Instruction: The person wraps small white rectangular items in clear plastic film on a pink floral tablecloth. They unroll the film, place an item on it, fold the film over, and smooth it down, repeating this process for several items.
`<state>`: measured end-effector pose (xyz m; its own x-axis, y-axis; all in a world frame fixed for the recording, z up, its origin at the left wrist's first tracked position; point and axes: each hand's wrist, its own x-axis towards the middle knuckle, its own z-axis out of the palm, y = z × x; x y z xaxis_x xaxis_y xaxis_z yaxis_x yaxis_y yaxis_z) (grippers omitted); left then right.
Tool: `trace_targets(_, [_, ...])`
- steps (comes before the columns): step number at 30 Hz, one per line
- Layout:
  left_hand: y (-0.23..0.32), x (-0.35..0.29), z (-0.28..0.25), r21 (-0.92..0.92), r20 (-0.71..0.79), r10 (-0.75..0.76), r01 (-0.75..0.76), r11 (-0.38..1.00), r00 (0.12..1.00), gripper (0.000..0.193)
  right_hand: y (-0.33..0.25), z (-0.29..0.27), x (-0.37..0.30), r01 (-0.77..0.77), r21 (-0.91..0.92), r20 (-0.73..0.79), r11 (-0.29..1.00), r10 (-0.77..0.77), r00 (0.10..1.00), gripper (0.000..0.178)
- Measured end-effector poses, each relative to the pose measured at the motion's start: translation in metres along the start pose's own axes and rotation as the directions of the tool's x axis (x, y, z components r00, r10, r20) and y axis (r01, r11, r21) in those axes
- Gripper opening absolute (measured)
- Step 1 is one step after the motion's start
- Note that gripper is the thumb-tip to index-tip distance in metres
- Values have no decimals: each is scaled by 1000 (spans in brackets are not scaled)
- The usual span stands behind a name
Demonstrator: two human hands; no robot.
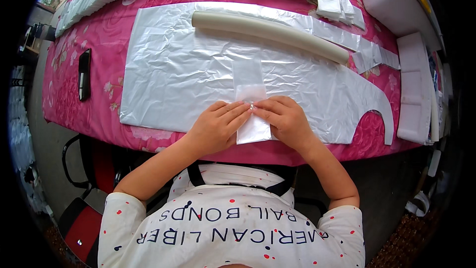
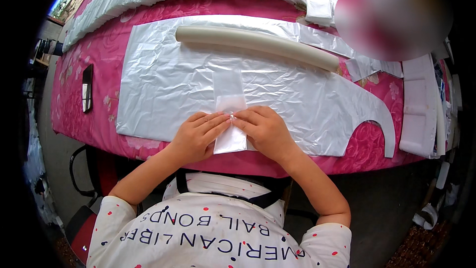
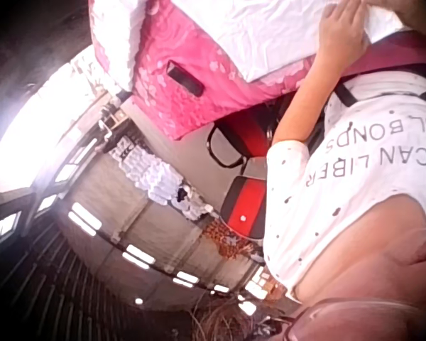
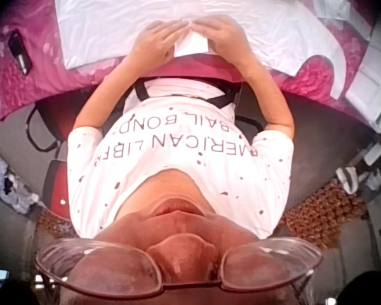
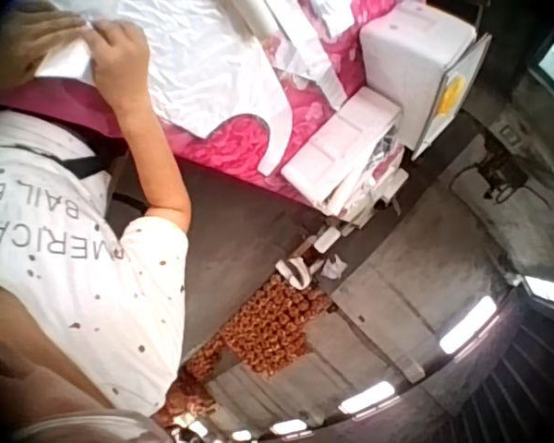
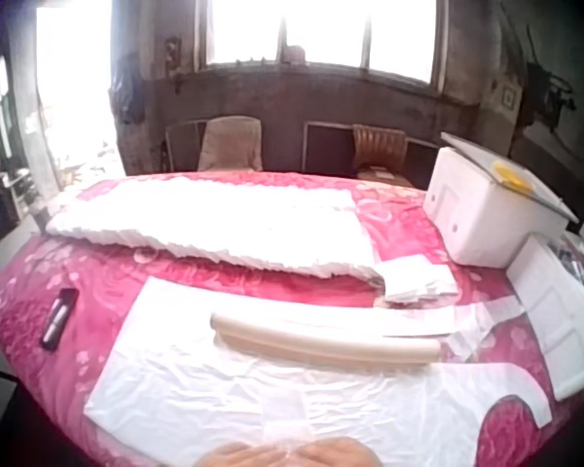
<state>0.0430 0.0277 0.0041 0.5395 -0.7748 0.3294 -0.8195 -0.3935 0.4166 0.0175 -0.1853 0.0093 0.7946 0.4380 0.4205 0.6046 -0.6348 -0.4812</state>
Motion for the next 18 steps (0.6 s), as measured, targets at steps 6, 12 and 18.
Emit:
trace_targets(6, [0, 4, 0, -139, -50, -163, 154, 978, 985, 47, 11, -5, 5, -192, 134, 26, 972, 190, 981, 21])
trace_targets(12, [-3, 19, 1, -325, 7, -564, 535, 780, 826, 51, 16, -12, 36, -624, 220, 248, 750, 576, 779, 22])
trace_targets(18, [-15, 39, -5, -460, 71, -707, 652, 603, 704, 72, 28, -14, 57, -861, 194, 495, 470, 711, 499, 29])
